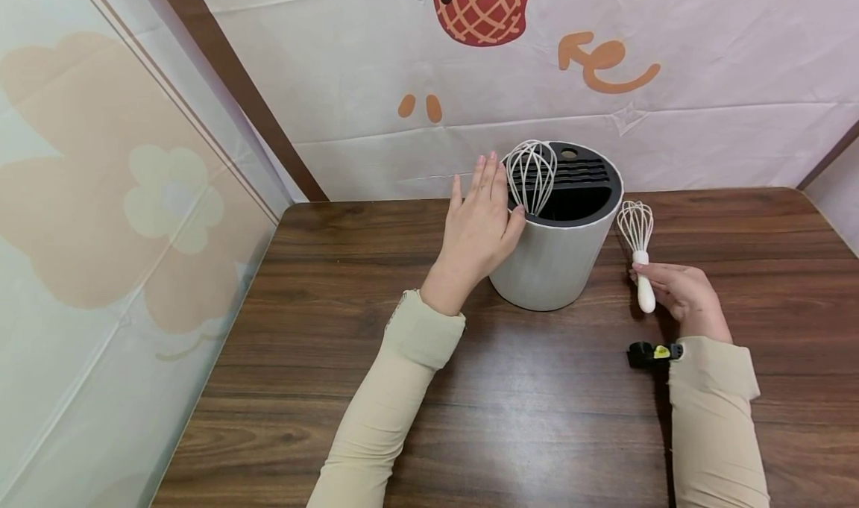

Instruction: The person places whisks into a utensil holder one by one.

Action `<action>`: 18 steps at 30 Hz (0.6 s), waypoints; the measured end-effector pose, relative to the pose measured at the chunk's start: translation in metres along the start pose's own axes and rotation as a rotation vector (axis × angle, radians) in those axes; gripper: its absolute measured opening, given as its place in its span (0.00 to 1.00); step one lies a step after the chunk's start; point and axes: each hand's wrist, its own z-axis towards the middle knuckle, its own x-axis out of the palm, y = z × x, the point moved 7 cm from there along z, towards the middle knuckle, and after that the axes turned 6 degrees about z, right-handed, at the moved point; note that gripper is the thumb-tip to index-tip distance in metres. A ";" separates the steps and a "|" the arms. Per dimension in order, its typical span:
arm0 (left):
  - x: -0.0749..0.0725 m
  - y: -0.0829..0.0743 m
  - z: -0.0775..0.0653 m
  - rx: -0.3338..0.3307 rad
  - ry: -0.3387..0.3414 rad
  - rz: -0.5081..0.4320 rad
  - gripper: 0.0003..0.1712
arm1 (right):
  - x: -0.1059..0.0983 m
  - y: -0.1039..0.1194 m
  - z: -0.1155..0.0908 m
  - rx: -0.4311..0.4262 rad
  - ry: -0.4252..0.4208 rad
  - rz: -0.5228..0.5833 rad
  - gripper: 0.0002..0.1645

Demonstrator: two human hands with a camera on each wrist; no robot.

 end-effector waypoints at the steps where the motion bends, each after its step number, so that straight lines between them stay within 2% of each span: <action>1: 0.000 0.000 0.000 0.000 0.002 0.001 0.36 | 0.000 0.000 0.001 -0.002 0.005 0.030 0.15; 4: 0.000 0.000 0.000 -0.001 0.006 0.002 0.36 | 0.001 0.001 0.002 -0.015 0.035 0.121 0.14; 18: 0.001 0.000 0.000 0.005 0.005 0.008 0.36 | 0.003 -0.002 0.004 0.048 0.159 0.260 0.13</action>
